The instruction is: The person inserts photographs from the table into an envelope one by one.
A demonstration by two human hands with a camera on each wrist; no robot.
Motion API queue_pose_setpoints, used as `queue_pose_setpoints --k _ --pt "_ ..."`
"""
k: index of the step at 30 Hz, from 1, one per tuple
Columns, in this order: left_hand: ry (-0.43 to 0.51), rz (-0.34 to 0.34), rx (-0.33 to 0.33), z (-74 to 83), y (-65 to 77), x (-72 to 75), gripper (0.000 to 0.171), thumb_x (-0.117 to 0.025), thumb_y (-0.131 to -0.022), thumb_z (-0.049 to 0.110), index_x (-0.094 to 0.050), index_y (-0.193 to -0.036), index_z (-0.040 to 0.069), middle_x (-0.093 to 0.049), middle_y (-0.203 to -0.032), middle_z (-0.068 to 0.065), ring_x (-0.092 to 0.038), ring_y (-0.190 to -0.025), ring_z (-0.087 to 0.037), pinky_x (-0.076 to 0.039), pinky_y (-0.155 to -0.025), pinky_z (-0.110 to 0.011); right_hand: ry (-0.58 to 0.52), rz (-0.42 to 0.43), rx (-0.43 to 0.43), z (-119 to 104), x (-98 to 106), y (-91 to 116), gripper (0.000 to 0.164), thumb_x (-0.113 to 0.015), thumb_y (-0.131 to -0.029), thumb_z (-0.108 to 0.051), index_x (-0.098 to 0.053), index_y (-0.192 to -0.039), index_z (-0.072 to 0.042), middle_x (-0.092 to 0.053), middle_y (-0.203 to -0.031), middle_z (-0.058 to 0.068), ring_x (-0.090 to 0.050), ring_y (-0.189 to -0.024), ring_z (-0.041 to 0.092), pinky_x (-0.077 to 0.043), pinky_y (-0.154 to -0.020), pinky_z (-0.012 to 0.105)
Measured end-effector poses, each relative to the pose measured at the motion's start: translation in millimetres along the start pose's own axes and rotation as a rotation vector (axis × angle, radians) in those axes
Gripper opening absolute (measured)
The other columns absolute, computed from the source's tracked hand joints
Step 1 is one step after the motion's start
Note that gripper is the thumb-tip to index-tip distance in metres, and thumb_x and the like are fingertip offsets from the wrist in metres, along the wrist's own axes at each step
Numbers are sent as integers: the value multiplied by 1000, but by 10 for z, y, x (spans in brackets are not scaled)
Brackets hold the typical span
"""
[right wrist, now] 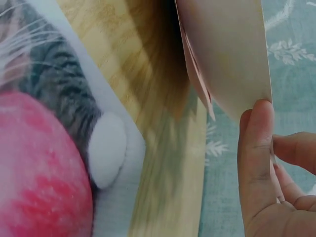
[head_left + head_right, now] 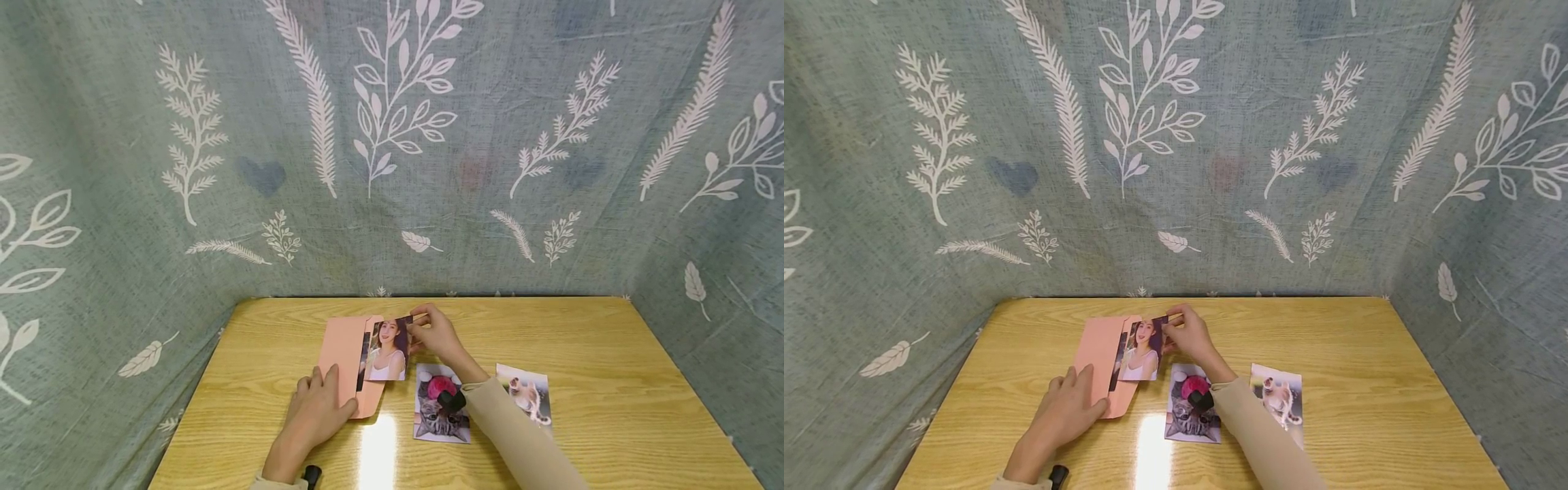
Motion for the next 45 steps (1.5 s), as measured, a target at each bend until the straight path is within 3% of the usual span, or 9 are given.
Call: queue_pose_setpoints --k 14,21,29,45 --pt "-7 11 -12 1 11 6 79 -64 -90 49 -43 -150 2 -35 -146 -41 -37 -129 -58 -34 -99 -69 -24 -18 -25 13 -147 -28 38 -63 -94 4 -50 -129 10 -60 -98 19 -64 -62 23 -57 -66 55" --pt "1 -3 -2 -2 -3 -19 80 -64 -89 50 -41 -151 3 -34 -147 -40 -36 -130 -58 -33 -99 -70 -35 -36 -24 23 -245 -39 36 -63 -95 4 -50 -128 9 -59 -98 20 -65 -67 31 -57 -66 56" --pt "17 -18 6 11 -5 -11 80 -63 -90 49 -41 -152 4 -33 -148 -39 -34 -131 -57 -32 -100 -69 -24 -57 -29 41 -334 -56 38 -62 -95 4 -48 -130 10 -59 -97 18 -63 -61 21 -58 -63 50" --pt "16 -11 20 18 -35 -46 81 -63 -90 50 -40 -153 5 -33 -149 -39 -35 -131 -56 -32 -100 -69 -12 -80 -39 72 -421 -110 33 -62 -95 3 -51 -127 7 -62 -94 16 -65 -59 23 -59 -60 45"
Point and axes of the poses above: each hand's wrist, its own y-axis away from the middle knuckle, its own x-axis out of the back of the hand, z = x × y, the point moved 5 cm from there along -y, towards the middle knuckle
